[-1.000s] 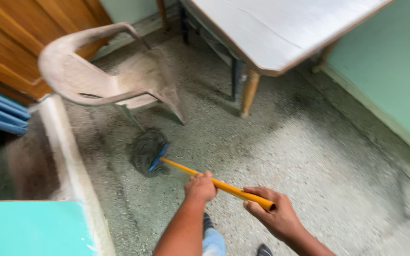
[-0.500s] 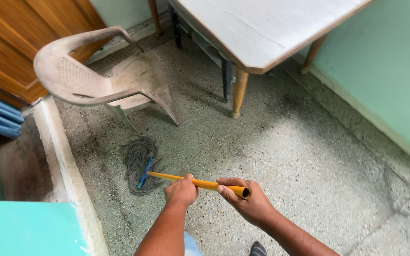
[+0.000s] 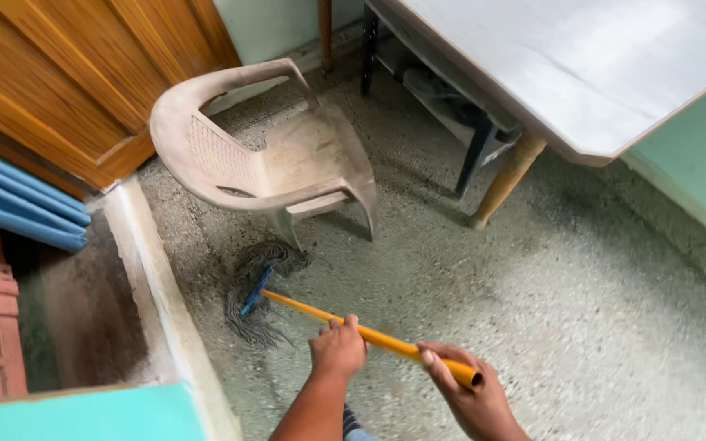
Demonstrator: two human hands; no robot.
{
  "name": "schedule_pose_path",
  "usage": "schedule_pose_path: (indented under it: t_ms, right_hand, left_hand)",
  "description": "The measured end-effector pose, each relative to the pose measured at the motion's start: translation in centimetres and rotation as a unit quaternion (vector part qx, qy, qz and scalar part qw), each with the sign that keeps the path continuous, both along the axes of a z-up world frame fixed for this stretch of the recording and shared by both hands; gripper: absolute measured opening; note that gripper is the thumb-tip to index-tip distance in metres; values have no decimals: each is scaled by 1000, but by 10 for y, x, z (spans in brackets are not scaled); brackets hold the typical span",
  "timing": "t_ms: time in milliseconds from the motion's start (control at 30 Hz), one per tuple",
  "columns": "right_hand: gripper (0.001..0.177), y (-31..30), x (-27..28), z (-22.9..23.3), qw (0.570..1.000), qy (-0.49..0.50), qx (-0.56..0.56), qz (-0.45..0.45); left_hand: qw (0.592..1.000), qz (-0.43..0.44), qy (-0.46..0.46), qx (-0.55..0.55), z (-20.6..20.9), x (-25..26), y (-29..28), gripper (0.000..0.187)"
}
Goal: The person mops a floor using a mop with a yellow handle, maneuvering the tool around a table and a plastic chair.
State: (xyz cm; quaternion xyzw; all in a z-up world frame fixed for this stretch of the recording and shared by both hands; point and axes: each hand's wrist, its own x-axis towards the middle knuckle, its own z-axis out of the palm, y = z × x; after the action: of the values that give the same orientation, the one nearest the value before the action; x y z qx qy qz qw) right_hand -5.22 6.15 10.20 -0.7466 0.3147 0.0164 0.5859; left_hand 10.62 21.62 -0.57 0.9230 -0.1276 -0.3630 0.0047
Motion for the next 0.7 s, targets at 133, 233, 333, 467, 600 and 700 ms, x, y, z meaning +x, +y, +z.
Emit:
schedule_pose_path:
  t_ms: [133,233,333,467,600,700]
  right_hand:
    - [39,53,57,23,997,69,27,-36]
    - [40,79,84,43,994,106,-5,-12]
    - [43,91,84,49,998,51,-41,15]
    - [47,109,44,54,997,49,-10,61]
    - [47,133,-10,68,997,16,0,70]
    - [44,140,-47,88,996,-12,-35,85]
  left_hand:
    - [999,-32,-39,-13,10,55,46,47]
    - [999,-24,-30,-17,19,82,70,49]
    - [999,-26,-30,-33,25,88,84,44]
    - [996,-84,-3,-3,28,66,102,45]
    - [990,-137,23,21,36,27,115,49]
    - [991,-131,39,8,42,-2,120,42]
